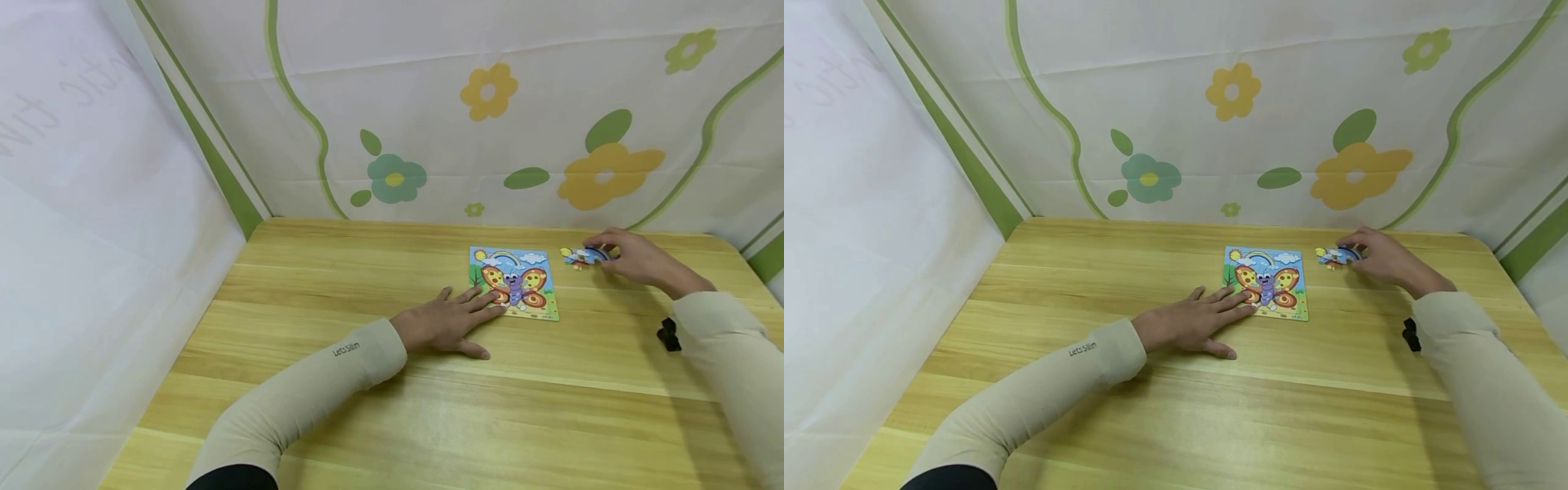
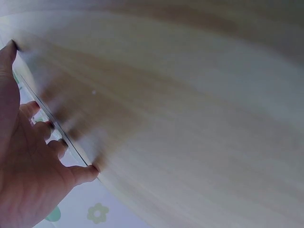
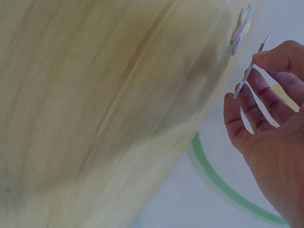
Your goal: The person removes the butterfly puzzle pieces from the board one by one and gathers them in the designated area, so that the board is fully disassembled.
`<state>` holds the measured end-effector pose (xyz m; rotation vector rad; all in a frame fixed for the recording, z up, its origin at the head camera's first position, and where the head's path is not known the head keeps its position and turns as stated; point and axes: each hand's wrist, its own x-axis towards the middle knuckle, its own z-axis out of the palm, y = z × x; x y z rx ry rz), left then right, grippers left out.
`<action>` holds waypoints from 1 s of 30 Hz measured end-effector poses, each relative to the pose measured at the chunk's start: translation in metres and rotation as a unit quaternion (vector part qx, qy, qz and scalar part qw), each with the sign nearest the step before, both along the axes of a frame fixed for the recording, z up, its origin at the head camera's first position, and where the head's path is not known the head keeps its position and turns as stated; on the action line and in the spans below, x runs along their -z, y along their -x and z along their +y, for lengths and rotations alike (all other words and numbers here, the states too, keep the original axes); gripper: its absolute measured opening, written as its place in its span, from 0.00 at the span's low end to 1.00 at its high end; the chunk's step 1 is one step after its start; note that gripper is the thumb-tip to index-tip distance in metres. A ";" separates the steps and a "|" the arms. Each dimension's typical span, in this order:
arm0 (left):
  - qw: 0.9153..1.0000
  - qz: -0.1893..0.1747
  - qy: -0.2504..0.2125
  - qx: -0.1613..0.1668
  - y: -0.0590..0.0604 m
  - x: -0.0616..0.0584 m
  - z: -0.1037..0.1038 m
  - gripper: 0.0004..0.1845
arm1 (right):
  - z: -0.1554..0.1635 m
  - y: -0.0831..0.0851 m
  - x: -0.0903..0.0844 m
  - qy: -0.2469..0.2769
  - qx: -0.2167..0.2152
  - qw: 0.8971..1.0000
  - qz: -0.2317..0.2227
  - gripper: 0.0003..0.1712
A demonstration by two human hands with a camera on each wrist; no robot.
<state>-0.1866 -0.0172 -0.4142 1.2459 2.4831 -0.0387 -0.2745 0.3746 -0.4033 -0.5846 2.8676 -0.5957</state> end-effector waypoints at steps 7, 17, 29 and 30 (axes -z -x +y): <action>1.000 -0.005 -0.003 -0.004 -0.001 -0.001 0.000 0.47 | 0.012 0.000 0.003 -0.010 0.019 1.000 -0.014 0.28; 1.000 0.000 -0.004 -0.003 -0.001 0.000 0.000 0.47 | 0.027 0.003 0.010 -0.022 0.021 0.999 -0.007 0.28; 1.000 0.002 -0.003 -0.001 0.000 0.001 0.000 0.47 | 0.032 0.005 0.016 -0.022 0.023 0.999 -0.004 0.27; 1.000 0.002 -0.003 -0.001 0.000 0.001 0.000 0.47 | 0.031 0.006 0.016 -0.023 0.022 0.999 -0.004 0.27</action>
